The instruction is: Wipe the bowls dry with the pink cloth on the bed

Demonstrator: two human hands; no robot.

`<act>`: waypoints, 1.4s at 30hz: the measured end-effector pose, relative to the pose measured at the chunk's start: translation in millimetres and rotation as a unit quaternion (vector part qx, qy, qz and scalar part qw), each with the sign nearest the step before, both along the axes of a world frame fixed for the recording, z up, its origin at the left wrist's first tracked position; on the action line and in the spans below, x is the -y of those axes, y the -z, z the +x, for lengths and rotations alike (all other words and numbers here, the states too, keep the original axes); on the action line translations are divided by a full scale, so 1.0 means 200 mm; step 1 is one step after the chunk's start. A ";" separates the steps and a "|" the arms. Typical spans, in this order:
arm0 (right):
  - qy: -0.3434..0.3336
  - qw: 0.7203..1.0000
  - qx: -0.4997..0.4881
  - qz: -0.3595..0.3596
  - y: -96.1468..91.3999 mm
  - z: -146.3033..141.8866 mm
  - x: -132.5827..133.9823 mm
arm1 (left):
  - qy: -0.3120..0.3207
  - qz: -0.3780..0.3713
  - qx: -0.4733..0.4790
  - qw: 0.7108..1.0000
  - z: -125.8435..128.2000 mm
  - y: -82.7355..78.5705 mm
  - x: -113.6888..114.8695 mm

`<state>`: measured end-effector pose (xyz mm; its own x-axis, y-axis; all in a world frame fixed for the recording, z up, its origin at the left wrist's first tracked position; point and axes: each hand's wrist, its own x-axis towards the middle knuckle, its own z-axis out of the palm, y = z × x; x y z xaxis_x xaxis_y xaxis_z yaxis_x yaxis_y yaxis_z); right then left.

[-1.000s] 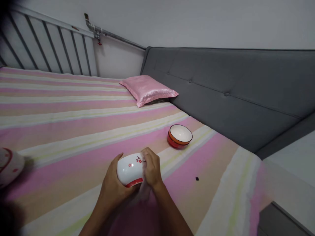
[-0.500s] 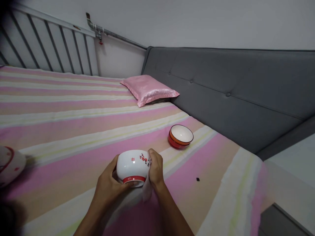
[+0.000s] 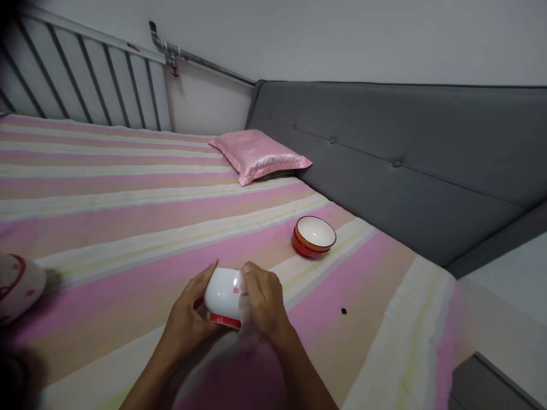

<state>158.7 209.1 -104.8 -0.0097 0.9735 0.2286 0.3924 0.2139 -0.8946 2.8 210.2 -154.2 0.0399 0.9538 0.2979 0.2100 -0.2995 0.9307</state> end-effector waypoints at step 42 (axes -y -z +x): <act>-0.227 0.950 0.187 0.102 -0.11 -0.03 0.07 | 0.023 -0.367 0.589 0.720 0.02 -0.16 0.03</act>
<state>153.5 195.5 -82.2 -0.5352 0.7857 0.3102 0.5007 0.5908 -0.6327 5.8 203.5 -122.0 0.2083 0.8777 -0.4317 -0.8487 0.3815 0.3661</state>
